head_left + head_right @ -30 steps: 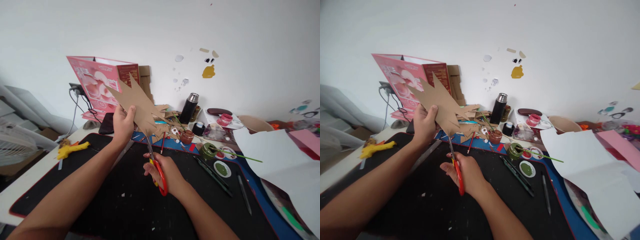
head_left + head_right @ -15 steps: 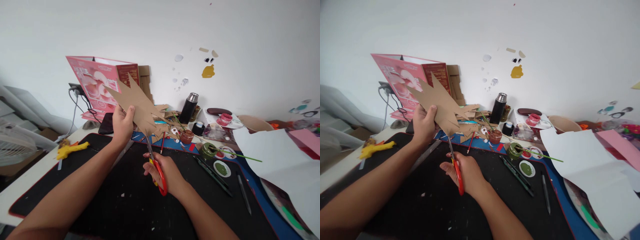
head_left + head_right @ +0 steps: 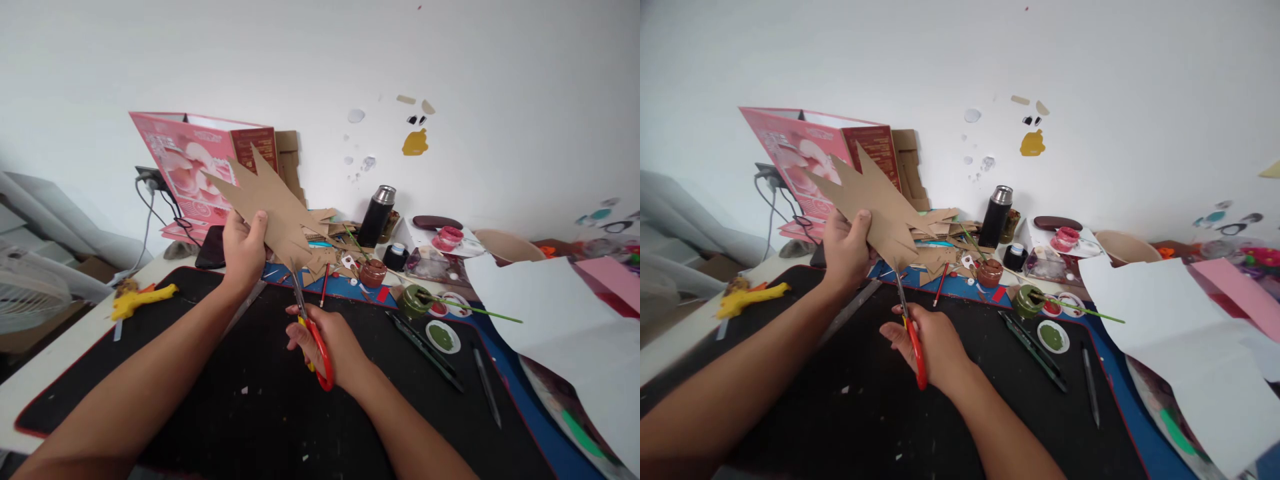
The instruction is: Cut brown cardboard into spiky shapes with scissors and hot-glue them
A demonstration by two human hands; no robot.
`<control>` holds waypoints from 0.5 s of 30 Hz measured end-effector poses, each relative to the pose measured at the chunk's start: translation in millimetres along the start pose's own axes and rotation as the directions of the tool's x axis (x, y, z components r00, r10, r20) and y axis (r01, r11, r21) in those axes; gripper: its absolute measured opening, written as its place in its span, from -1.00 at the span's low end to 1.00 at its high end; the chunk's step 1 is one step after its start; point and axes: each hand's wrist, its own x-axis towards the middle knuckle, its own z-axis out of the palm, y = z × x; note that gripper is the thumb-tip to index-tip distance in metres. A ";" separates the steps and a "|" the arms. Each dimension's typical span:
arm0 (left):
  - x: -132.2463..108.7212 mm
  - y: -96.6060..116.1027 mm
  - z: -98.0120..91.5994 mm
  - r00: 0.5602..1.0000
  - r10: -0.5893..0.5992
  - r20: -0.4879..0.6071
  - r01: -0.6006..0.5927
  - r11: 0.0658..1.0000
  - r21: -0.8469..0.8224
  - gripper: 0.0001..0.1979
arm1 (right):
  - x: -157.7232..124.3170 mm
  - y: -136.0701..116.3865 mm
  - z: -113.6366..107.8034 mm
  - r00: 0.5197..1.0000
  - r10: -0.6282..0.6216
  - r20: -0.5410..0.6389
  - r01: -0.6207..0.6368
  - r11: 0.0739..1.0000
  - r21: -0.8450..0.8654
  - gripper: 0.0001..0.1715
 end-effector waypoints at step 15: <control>-4.1 -5.2 -0.2 0.999 -0.051 0.007 0.051 0.998 -0.024 -0.58 | -1.4 -1.8 0.8 0.999 0.044 -0.024 -0.044 0.999 0.004 -0.38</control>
